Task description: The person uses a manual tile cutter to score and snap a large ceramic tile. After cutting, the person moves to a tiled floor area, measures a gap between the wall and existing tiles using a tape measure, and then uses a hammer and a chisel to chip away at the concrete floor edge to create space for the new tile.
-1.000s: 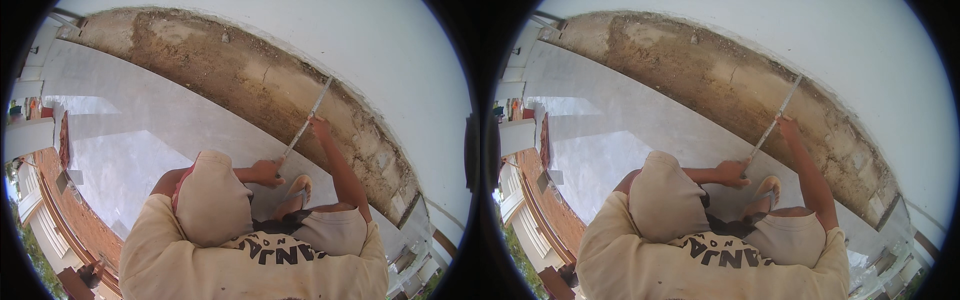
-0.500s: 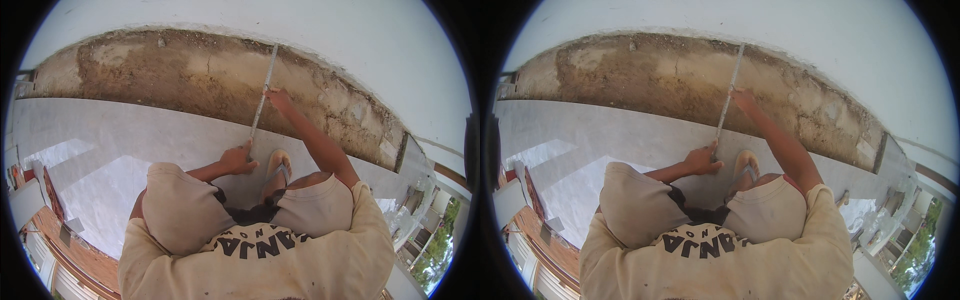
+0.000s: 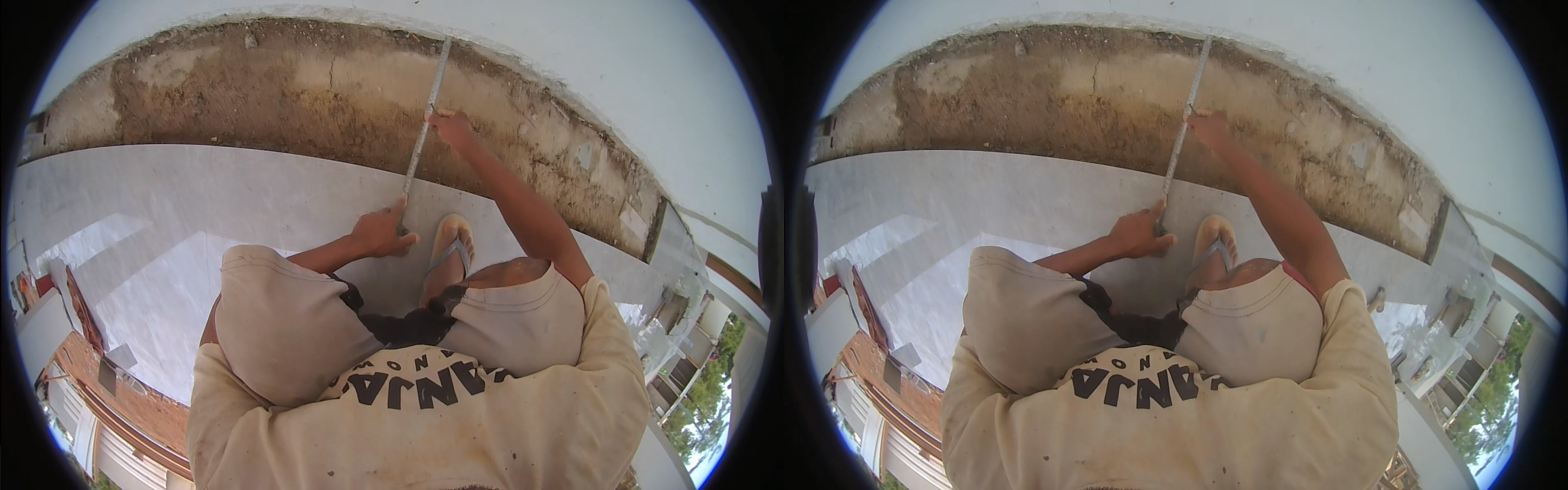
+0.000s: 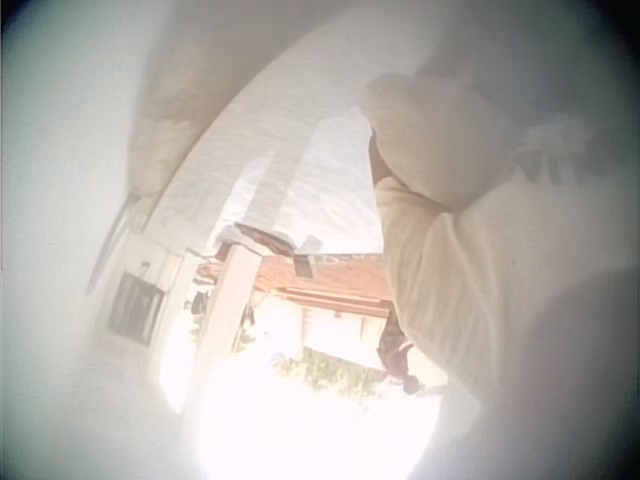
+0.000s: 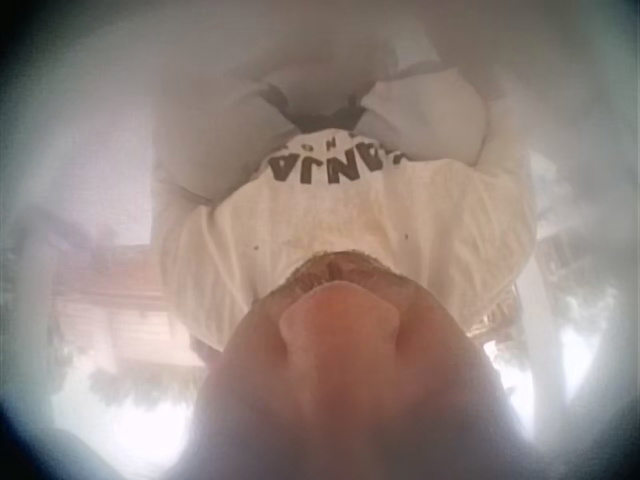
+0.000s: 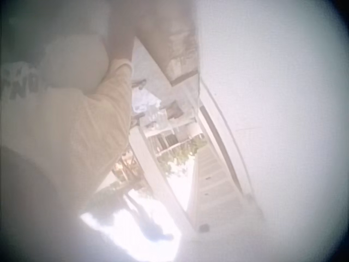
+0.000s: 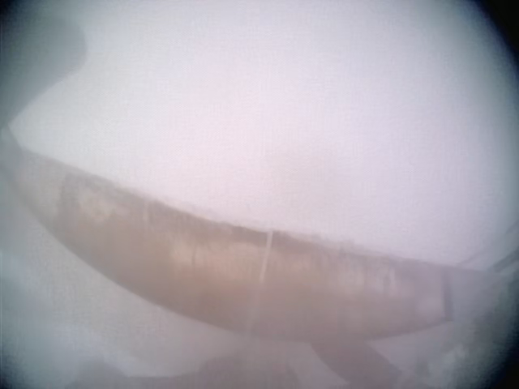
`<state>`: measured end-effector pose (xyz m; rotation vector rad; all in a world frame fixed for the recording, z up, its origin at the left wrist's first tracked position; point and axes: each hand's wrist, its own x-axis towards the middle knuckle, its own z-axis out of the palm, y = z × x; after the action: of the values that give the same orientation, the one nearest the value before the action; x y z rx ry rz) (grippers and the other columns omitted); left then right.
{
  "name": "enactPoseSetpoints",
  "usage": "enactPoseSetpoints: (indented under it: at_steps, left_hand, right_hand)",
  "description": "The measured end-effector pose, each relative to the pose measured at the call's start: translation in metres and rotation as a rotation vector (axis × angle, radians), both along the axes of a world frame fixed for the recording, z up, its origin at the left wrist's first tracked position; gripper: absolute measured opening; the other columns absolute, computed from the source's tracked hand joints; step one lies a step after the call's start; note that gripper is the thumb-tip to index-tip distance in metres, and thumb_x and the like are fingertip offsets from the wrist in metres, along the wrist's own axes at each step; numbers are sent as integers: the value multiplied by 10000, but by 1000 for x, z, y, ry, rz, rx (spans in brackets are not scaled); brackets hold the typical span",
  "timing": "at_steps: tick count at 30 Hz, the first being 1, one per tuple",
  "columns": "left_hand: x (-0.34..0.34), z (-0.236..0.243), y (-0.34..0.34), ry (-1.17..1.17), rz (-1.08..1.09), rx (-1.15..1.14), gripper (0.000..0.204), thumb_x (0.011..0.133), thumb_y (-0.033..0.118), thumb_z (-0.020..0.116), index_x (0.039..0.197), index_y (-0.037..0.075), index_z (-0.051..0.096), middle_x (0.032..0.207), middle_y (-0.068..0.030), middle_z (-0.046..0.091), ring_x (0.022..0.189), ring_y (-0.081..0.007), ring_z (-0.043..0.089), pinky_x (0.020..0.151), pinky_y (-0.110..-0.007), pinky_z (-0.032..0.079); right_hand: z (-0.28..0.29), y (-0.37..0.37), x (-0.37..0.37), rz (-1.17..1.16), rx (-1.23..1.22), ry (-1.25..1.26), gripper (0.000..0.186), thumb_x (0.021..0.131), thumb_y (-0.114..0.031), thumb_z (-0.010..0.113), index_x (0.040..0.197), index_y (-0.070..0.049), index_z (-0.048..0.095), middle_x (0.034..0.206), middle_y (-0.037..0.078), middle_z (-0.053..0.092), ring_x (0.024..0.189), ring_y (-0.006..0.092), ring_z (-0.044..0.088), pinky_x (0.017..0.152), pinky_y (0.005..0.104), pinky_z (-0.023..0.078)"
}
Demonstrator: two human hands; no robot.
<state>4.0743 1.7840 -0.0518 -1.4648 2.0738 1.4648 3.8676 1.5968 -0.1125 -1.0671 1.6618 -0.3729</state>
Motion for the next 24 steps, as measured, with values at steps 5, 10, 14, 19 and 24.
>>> enactPoseSetpoints:
  at_steps: [5,10,14,19,24]
  left_hand:
    - [0,-1,0,-15,-18,-15,1009,822,590,575,1528,50,97,1142,-279,601,996,-429,623,870,-474,492]
    - [-1,-7,2,-13,-32,-51,1009,832,605,561,1525,37,98,1109,-280,610,962,-432,629,845,-477,501]
    - [-2,-9,2,7,-34,-59,1009,837,611,556,1521,22,105,1095,-282,611,952,-436,630,841,-481,502]
    - [-1,-4,0,-14,-29,-45,1008,835,610,558,1520,20,113,1097,-287,610,970,-433,626,850,-483,498]
    - [-2,-9,2,6,-20,-57,1007,834,612,559,1520,24,114,1099,-287,610,978,-432,624,855,-484,496]
  right_hand:
    - [3,0,1,19,-14,-32,252,830,-306,711,787,-59,683,630,-32,515,510,64,394,461,256,288]
    - [1,0,-1,16,-28,-50,254,837,-309,709,793,-60,683,664,-24,562,518,58,410,469,247,320]
    - [-7,-2,-7,8,-18,-35,267,807,-309,724,779,-43,715,641,8,600,533,93,487,512,289,390]
    - [-6,-3,-2,10,-21,-56,261,807,-303,723,766,-46,711,625,4,587,532,90,481,504,283,377]
    - [-5,-2,-3,22,-17,-34,261,829,-318,723,850,-58,714,733,0,624,612,84,500,535,268,390]
